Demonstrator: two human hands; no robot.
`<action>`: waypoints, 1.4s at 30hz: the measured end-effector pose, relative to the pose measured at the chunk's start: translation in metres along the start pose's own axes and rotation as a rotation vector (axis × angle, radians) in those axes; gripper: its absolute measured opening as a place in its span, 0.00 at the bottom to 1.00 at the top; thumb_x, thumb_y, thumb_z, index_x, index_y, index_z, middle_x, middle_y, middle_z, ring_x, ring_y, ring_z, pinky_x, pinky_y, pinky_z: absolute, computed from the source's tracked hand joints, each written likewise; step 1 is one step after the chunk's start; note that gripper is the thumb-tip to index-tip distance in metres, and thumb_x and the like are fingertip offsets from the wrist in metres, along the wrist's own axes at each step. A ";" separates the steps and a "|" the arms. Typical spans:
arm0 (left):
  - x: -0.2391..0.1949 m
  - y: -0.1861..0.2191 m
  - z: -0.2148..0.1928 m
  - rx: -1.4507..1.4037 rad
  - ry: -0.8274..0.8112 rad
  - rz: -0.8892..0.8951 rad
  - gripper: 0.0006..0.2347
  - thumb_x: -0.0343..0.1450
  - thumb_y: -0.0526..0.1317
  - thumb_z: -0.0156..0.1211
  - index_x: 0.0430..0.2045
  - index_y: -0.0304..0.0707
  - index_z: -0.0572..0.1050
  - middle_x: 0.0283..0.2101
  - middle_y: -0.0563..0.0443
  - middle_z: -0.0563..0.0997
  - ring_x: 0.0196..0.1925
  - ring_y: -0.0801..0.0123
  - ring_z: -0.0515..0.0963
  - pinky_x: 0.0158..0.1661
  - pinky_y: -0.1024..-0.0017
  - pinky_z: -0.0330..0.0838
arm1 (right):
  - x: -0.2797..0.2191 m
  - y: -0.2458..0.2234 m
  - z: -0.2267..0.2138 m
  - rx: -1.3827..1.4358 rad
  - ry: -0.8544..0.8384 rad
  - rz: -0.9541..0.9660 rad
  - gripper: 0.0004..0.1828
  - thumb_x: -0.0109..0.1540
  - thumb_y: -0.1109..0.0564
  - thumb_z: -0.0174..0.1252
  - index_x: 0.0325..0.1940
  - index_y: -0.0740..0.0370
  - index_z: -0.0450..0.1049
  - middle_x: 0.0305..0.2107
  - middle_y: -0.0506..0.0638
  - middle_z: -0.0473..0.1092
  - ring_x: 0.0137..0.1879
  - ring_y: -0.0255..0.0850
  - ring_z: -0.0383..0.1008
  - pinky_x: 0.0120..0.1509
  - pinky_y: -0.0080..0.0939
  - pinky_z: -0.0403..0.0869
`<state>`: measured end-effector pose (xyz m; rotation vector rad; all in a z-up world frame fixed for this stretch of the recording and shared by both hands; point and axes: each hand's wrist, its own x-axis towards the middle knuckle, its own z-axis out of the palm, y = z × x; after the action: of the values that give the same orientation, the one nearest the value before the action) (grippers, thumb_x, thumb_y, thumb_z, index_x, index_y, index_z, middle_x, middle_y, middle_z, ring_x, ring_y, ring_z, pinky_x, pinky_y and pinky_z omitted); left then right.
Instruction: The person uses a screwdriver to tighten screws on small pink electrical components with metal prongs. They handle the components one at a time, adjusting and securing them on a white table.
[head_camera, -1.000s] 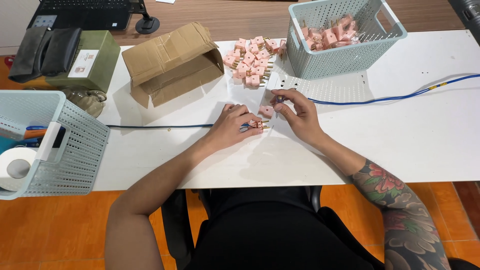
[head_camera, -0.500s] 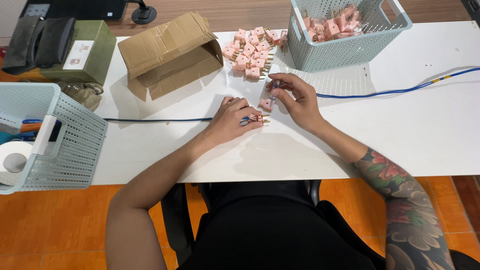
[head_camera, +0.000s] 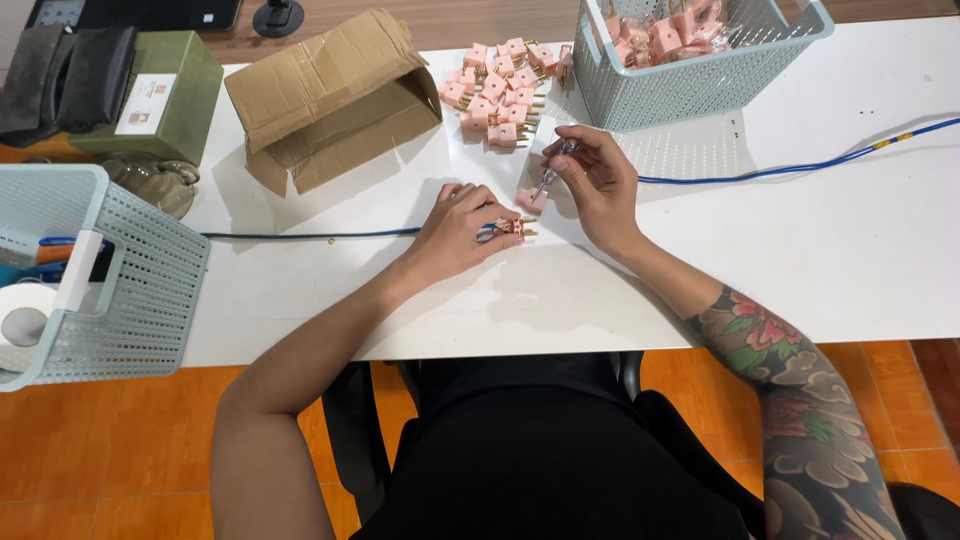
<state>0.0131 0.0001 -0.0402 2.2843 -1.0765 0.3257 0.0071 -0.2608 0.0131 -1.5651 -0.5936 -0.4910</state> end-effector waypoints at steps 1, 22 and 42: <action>0.000 0.000 0.000 -0.003 -0.001 -0.004 0.14 0.80 0.54 0.72 0.53 0.50 0.87 0.42 0.55 0.77 0.48 0.63 0.82 0.63 0.49 0.67 | -0.001 0.001 0.001 0.000 -0.003 0.005 0.17 0.78 0.63 0.62 0.71 0.68 0.73 0.47 0.59 0.79 0.55 0.45 0.83 0.65 0.49 0.83; 0.017 -0.010 0.006 0.127 0.123 0.143 0.14 0.80 0.55 0.71 0.51 0.50 0.86 0.43 0.54 0.78 0.49 0.63 0.78 0.63 0.51 0.66 | 0.005 0.033 -0.006 0.003 0.013 -0.182 0.16 0.80 0.64 0.59 0.70 0.72 0.68 0.47 0.62 0.77 0.53 0.49 0.83 0.60 0.51 0.84; 0.014 -0.003 0.005 0.093 0.136 0.092 0.14 0.77 0.53 0.80 0.48 0.47 0.86 0.44 0.54 0.78 0.47 0.59 0.75 0.56 0.58 0.62 | -0.002 -0.002 0.011 0.087 -0.080 -0.053 0.14 0.82 0.58 0.60 0.69 0.66 0.67 0.49 0.63 0.75 0.55 0.50 0.81 0.62 0.43 0.78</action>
<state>0.0242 -0.0102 -0.0389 2.2609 -1.1194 0.5705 0.0041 -0.2497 0.0122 -1.4945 -0.7101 -0.4376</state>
